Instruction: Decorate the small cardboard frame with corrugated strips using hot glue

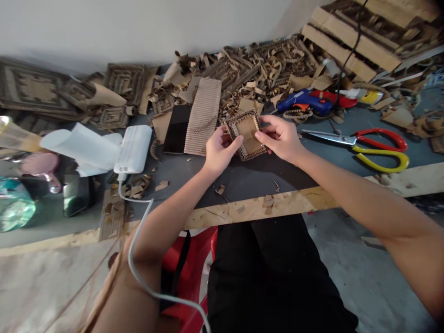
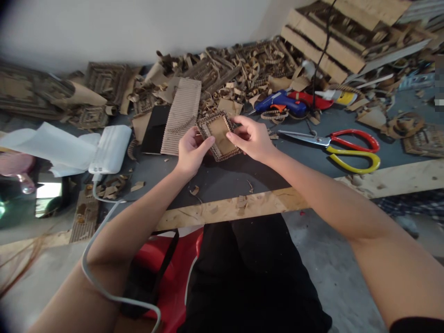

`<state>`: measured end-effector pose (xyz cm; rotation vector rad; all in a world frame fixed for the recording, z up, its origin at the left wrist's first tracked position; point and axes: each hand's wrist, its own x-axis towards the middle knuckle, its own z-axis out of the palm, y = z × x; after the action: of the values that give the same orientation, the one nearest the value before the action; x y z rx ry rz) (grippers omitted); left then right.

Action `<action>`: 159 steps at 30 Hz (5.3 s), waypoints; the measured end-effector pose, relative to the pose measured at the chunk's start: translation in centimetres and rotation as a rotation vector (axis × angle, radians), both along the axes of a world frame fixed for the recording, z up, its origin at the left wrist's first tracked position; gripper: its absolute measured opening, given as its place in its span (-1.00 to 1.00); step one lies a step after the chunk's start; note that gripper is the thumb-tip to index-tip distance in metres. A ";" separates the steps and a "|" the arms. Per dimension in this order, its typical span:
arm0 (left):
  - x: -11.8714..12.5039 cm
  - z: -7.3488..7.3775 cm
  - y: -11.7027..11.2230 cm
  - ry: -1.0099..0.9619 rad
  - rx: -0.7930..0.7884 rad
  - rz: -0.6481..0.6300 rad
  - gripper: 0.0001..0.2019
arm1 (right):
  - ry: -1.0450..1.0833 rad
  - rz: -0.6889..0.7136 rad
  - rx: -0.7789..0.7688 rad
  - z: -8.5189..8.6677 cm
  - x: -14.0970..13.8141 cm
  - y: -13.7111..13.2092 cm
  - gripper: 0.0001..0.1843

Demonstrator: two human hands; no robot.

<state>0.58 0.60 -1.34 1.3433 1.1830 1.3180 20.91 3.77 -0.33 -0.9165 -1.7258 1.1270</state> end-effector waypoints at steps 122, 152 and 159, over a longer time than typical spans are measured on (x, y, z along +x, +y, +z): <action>-1.4 1.4 0.3 0.867 0.645 0.026 -0.78 | -0.154 -0.088 0.421 0.9 0.1 0.0 -0.67; -0.7 1.5 -0.3 0.529 0.466 -0.052 -0.82 | -0.180 -0.035 0.622 0.9 -0.3 0.0 -0.70; -0.9 1.7 -0.2 0.589 0.501 -0.093 -0.79 | -0.218 -0.069 0.626 1.2 -0.2 0.3 -0.59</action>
<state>-0.28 0.41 0.34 2.2326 1.1795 1.2323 20.70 4.07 0.84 -0.7065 -2.0319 0.3949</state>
